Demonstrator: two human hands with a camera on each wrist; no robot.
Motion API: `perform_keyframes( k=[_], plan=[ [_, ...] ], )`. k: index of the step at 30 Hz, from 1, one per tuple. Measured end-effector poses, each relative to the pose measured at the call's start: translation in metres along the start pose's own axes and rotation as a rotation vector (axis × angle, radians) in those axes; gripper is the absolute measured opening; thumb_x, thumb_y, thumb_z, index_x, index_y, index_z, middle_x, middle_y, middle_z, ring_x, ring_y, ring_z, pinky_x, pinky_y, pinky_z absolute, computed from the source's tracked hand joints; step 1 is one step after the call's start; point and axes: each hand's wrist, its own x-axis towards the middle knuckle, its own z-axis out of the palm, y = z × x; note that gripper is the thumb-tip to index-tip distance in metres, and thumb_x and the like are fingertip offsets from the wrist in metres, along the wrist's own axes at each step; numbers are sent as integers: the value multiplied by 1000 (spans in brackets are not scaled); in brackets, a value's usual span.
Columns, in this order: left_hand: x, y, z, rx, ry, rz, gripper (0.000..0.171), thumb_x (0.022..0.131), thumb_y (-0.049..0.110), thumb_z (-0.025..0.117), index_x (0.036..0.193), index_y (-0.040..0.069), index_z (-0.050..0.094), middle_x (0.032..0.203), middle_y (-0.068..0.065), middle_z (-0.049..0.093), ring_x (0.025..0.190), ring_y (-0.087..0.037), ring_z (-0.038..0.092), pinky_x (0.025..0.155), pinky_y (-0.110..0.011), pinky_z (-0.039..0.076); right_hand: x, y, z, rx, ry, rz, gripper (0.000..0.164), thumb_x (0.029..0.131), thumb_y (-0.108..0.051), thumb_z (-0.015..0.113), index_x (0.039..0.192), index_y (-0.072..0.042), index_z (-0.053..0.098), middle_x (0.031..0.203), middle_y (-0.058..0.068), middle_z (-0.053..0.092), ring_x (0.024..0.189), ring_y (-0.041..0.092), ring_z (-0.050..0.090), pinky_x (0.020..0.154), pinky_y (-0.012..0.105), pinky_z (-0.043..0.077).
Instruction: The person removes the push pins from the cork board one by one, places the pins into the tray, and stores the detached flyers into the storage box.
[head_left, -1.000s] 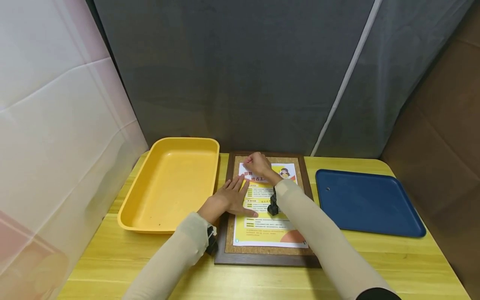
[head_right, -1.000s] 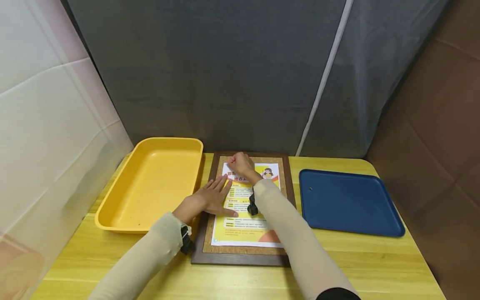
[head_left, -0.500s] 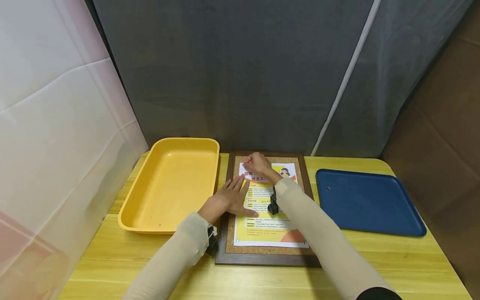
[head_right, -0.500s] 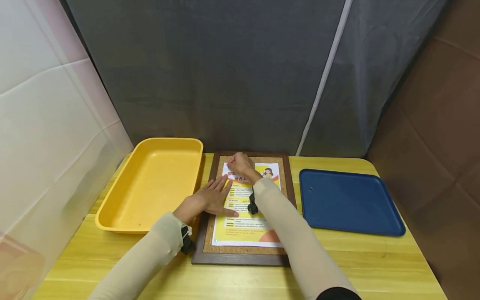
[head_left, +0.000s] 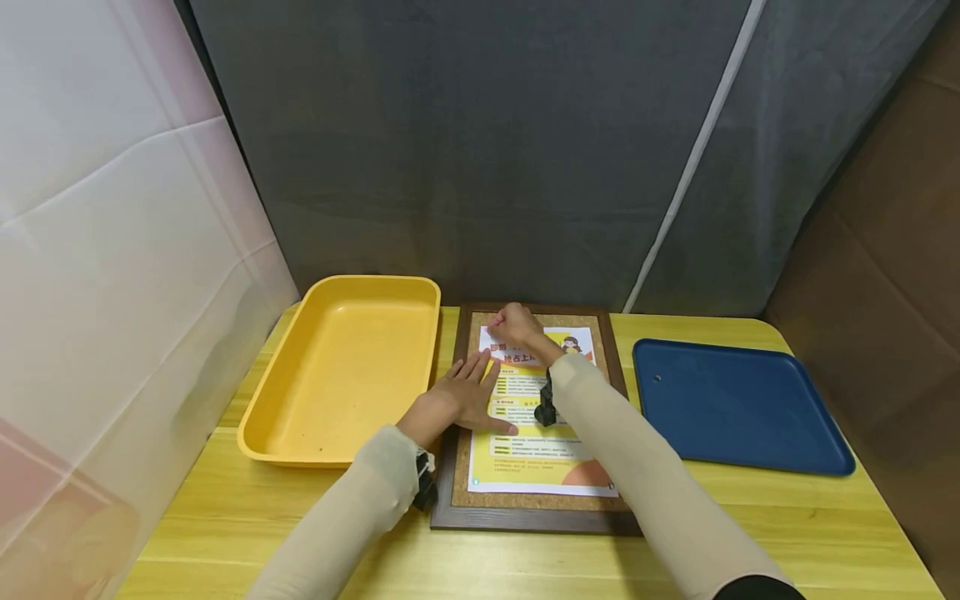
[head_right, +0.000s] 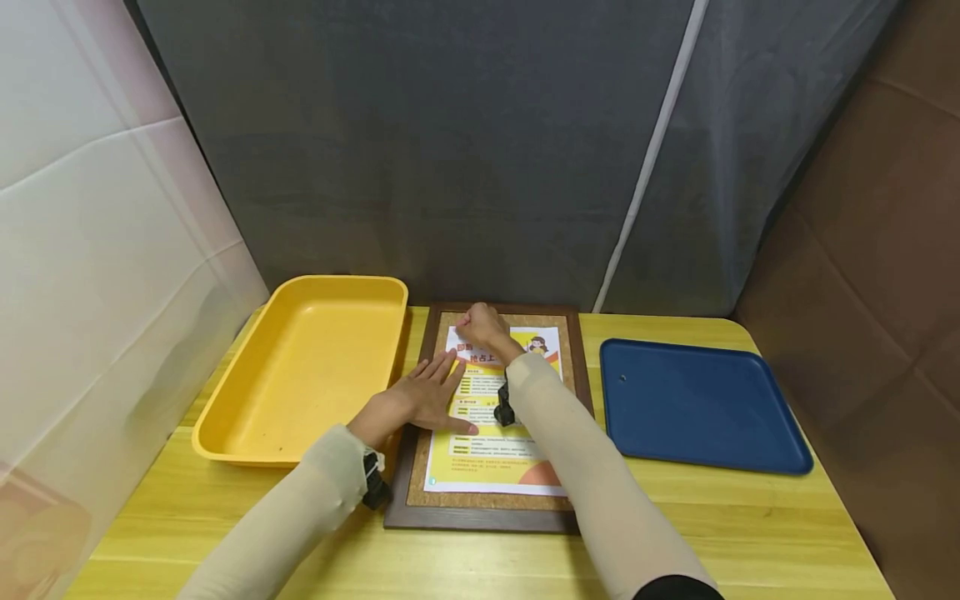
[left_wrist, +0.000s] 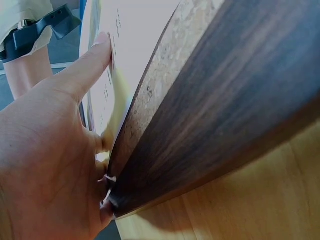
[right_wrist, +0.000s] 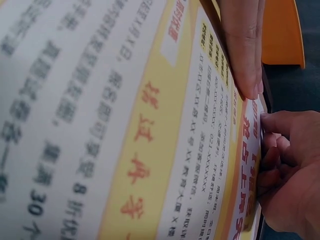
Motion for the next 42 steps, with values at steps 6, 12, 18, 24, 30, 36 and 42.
perform_keyframes(
  k=[6, 12, 18, 24, 30, 36, 42],
  plan=[
    [6, -1, 0, 2, -20, -14, 129, 85, 92, 51, 171, 12, -4, 176, -13, -16, 164, -31, -8, 132, -50, 2, -1, -1, -2, 2, -17, 10, 17, 103, -19, 68, 105, -7, 80, 100, 6, 77, 76, 13, 62, 70, 26, 49],
    [1, 3, -8, -7, -35, -36, 125, 88, 88, 52, 171, 13, -4, 176, -12, -16, 164, -29, -9, 133, -48, 0, -1, -2, -3, 26, -46, 6, 18, 104, -17, 66, 107, -5, 79, 108, 9, 76, 79, 13, 62, 75, 27, 51],
    [-7, 6, -14, -2, -18, -27, 121, 90, 85, 54, 172, 12, 2, 178, -13, -10, 165, -29, -5, 133, -47, 2, 0, 2, -3, 72, -70, -10, 19, 105, -18, 64, 108, -4, 78, 110, 9, 75, 82, 13, 61, 77, 27, 51],
    [-13, 7, -16, -6, 10, -20, 121, 89, 85, 55, 172, 11, 6, 178, -14, -6, 165, -30, -2, 133, -48, 6, -1, 3, -6, 149, -99, -4, 21, 106, -17, 64, 111, -2, 77, 111, 12, 75, 83, 14, 62, 72, 24, 49],
    [-7, 5, -13, -8, -21, -26, 124, 88, 87, 54, 171, 11, 1, 177, -14, -12, 165, -30, -7, 133, -48, 2, -1, 5, -8, 191, -117, -2, 21, 106, -16, 64, 111, 0, 77, 113, 13, 74, 87, 15, 62, 76, 26, 50],
    [-9, 5, -14, -23, -6, -19, 125, 87, 86, 57, 172, 10, 7, 178, -15, -6, 165, -31, -2, 133, -49, 5, -1, 6, -9, 206, -105, -25, 20, 105, -13, 65, 109, 2, 78, 114, 14, 75, 91, 15, 62, 79, 25, 49],
    [-7, 7, -15, -8, -13, -19, 122, 90, 84, 55, 171, 11, 2, 178, -14, -10, 165, -30, -6, 133, -46, 2, -5, 9, -15, 226, -89, -39, 20, 105, -8, 63, 109, 3, 78, 116, 17, 75, 92, 16, 64, 77, 25, 49]
  ],
)
